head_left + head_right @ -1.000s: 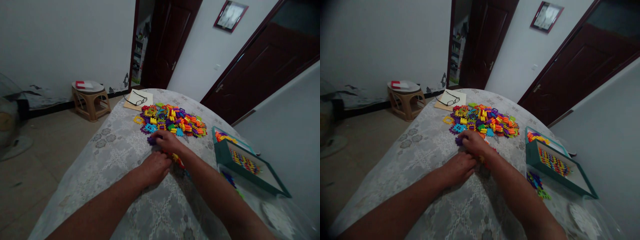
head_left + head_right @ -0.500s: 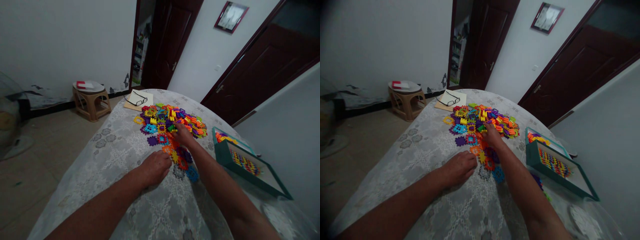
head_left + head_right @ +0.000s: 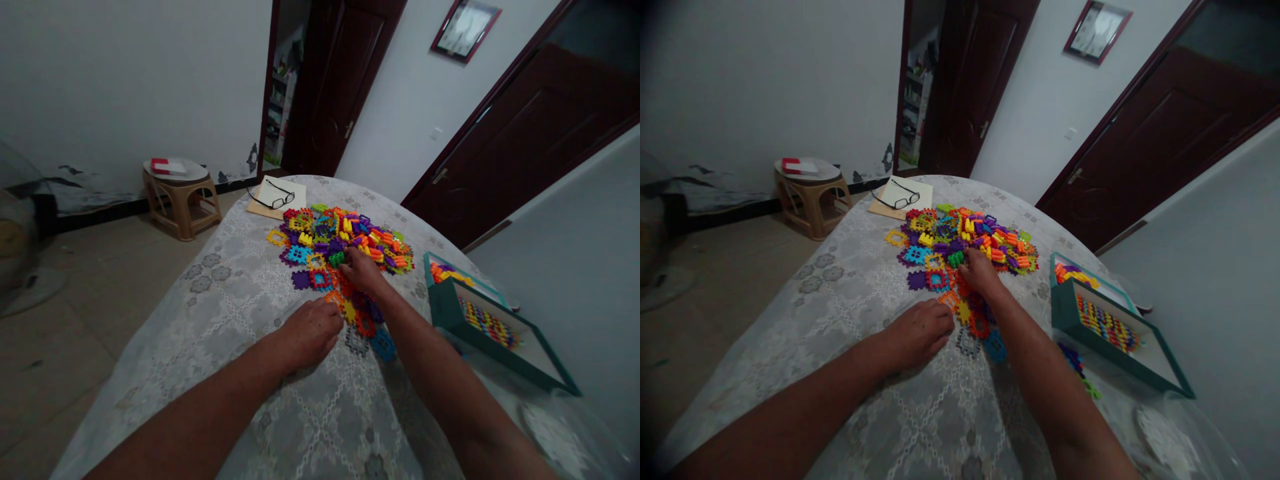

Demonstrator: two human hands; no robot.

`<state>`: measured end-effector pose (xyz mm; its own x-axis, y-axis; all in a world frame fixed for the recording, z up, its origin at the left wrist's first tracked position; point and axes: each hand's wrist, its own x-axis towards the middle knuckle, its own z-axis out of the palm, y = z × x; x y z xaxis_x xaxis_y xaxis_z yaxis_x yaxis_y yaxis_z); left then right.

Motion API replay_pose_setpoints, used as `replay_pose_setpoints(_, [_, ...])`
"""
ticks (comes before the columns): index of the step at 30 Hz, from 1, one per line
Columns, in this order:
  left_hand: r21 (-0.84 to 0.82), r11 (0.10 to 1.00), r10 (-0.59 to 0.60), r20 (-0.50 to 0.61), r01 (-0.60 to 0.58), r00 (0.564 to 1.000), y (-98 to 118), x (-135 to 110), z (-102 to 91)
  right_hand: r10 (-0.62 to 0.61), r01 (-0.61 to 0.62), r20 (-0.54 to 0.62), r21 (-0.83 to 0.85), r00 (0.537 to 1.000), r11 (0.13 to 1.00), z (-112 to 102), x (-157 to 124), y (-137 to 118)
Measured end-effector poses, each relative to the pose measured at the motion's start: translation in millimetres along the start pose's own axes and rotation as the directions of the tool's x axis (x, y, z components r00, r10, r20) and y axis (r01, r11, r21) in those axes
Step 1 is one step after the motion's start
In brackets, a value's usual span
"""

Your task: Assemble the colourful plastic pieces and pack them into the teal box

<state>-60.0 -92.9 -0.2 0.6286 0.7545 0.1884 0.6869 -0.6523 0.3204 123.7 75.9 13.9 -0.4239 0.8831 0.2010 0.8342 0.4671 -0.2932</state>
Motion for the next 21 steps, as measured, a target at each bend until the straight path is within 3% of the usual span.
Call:
replay_pose_setpoints(7, [-0.008, 1.0, 0.001, 0.0, -0.001, 1.0, 2, -1, -2.6, 0.038, -0.036, 0.029, -0.063, 0.999, 0.997, -1, -2, 2])
replay_pose_setpoints(21, [-0.011, 1.0, 0.005, 0.02, -0.005, 1.0, 2, 0, -4.7, 0.156, -0.152, -0.024, 0.106, 0.988, 0.983, 8, -2, 3])
